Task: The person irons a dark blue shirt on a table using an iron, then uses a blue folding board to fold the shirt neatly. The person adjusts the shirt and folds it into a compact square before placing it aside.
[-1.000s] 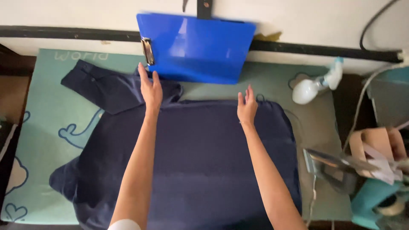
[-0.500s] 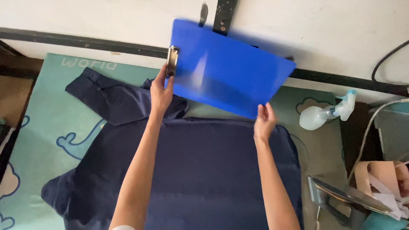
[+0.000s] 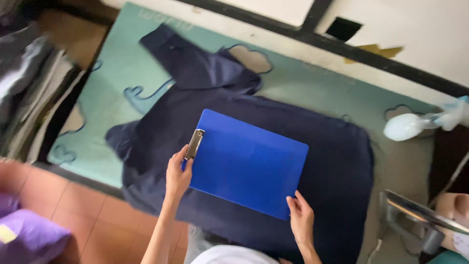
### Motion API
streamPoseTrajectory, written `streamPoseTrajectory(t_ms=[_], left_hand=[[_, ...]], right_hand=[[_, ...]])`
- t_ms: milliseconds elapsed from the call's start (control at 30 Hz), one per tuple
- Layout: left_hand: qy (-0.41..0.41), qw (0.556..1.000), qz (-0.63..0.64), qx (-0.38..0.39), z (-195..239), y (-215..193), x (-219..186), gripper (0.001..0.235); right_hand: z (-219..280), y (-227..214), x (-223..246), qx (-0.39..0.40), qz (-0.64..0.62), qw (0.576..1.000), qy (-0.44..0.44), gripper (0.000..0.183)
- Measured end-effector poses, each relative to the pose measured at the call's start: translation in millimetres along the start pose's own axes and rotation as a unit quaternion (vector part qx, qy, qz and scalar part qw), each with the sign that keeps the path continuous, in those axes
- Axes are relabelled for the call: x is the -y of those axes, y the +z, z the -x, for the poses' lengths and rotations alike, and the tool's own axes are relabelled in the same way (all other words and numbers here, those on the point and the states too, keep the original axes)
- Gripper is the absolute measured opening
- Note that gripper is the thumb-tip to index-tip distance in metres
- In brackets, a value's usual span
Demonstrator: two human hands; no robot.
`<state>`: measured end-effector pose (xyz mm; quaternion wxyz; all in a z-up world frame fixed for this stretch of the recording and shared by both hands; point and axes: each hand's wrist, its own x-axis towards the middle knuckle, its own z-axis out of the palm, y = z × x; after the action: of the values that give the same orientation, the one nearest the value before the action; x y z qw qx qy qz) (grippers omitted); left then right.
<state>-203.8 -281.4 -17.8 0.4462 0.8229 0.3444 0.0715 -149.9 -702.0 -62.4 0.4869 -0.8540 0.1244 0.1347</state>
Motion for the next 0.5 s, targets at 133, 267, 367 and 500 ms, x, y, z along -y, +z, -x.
streamPoseTrajectory(t_ms=[133,267,367,500], left_hand=[[0.055,0.996,0.040,-0.060,1,-43,78,0.049],[0.058,0.985,-0.011,-0.164,-16,-70,128,0.050],[0.114,0.962,-0.066,-0.240,-15,-82,131,0.046],[0.118,0.899,-0.226,-0.356,2,-94,134,0.050]], right_hand=[[34,45,49,0.079,0.056,0.994,-0.042,0.060],[39,95,91,0.135,0.149,0.978,-0.049,0.068],[37,121,105,0.131,0.295,0.945,-0.054,0.071],[46,138,98,0.002,0.455,0.875,-0.167,0.069]])
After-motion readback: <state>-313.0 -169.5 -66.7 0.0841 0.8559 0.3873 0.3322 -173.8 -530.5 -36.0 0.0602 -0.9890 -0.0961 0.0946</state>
